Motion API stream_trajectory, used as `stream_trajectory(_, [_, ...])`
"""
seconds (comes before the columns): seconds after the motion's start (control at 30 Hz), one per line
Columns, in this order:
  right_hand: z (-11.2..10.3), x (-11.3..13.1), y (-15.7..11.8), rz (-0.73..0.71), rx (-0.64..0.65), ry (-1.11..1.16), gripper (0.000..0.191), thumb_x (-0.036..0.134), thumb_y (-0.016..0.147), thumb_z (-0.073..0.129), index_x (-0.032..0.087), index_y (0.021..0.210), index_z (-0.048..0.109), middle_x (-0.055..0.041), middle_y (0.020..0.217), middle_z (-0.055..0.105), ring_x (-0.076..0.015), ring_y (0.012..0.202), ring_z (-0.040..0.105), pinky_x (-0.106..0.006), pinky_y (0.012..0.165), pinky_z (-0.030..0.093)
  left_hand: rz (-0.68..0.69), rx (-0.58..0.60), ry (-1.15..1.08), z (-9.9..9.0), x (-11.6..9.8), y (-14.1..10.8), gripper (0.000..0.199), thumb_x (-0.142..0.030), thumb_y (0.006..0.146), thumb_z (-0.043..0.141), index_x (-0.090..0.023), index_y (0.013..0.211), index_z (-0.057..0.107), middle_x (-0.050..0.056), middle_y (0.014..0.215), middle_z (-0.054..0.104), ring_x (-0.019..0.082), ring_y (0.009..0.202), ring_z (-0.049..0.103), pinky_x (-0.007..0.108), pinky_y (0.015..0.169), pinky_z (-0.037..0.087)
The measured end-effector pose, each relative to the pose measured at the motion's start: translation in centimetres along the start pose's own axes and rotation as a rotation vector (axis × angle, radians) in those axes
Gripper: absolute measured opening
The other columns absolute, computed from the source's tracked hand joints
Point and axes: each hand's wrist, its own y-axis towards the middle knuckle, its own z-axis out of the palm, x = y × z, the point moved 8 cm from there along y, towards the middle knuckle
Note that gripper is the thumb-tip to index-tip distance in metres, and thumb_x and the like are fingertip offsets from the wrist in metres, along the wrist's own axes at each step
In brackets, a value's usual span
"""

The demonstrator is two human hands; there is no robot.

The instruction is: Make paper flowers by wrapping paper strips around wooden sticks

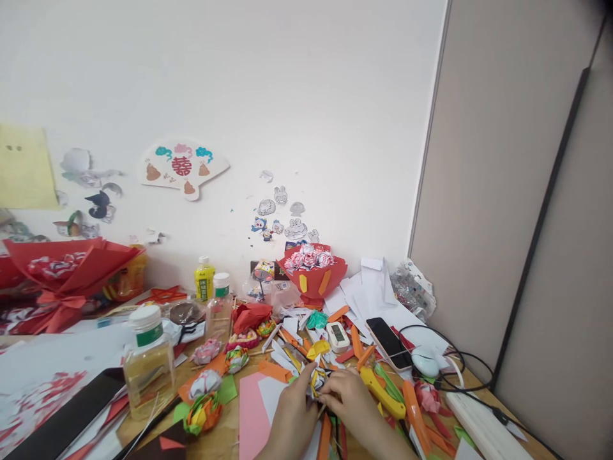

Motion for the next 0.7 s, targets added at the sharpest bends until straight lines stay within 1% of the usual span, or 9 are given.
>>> stream_trajectory(0.1, [0.1, -0.1, -0.1, 0.002, -0.008, 0.006, 0.013, 0.014, 0.072, 0.066, 0.020, 0.061, 0.061, 0.0041, 0.068, 0.064, -0.0136, 0.071, 0.057, -0.025, 0.073, 0.033, 0.007, -0.002, 0.003, -0.1, -0.2, -0.1, 0.059, -0.010, 0.065, 0.047, -0.020, 0.124, 0.047, 0.007, 0.116, 0.062, 0.021, 0.106, 0.056, 0.027, 0.089, 0.041])
stream_trajectory(0.2, [-0.1, -0.1, -0.1, -0.001, 0.000, 0.018, 0.012, 0.014, 0.073, 0.065, 0.020, 0.064, 0.063, 0.0038, 0.069, 0.064, -0.0137, 0.072, 0.057, -0.025, 0.072, 0.033, -0.005, -0.009, 0.006, -0.1, -0.1, 0.0, 0.059, -0.011, 0.065, 0.048, -0.020, 0.124, 0.047, 0.007, 0.117, 0.061, 0.021, 0.107, 0.055, 0.028, 0.090, 0.040])
stream_trajectory(0.33, [-0.5, 0.6, 0.0, -0.053, 0.067, 0.033, 0.013, 0.014, 0.079, 0.058, 0.022, 0.070, 0.065, 0.0033, 0.074, 0.065, -0.0132, 0.074, 0.056, -0.023, 0.071, 0.033, -0.008, -0.016, 0.002, -0.1, 0.1, 0.1, 0.057, -0.012, 0.067, 0.047, -0.019, 0.124, 0.047, 0.007, 0.116, 0.062, 0.020, 0.106, 0.056, 0.027, 0.089, 0.041])
stream_trajectory(0.43, [-0.6, 0.9, 0.0, -0.066, 0.090, 0.001, 0.018, 0.013, 0.081, 0.053, 0.021, 0.070, 0.065, 0.0024, 0.073, 0.065, -0.0133, 0.074, 0.055, -0.024, 0.071, 0.033, -0.008, -0.016, 0.003, 0.0, 0.2, 0.1, 0.057, -0.012, 0.067, 0.048, -0.019, 0.123, 0.047, 0.007, 0.115, 0.062, 0.020, 0.104, 0.057, 0.026, 0.088, 0.042])
stream_trajectory(0.7, [0.0, 0.2, 0.1, 0.000, 0.047, -0.046, 0.014, 0.012, 0.077, 0.058, 0.020, 0.068, 0.065, 0.0019, 0.073, 0.065, -0.0138, 0.074, 0.056, -0.024, 0.071, 0.033, -0.011, 0.003, 0.008, 0.1, 0.2, 0.1, 0.058, -0.011, 0.066, 0.047, -0.020, 0.123, 0.047, 0.007, 0.116, 0.062, 0.020, 0.104, 0.057, 0.027, 0.088, 0.041])
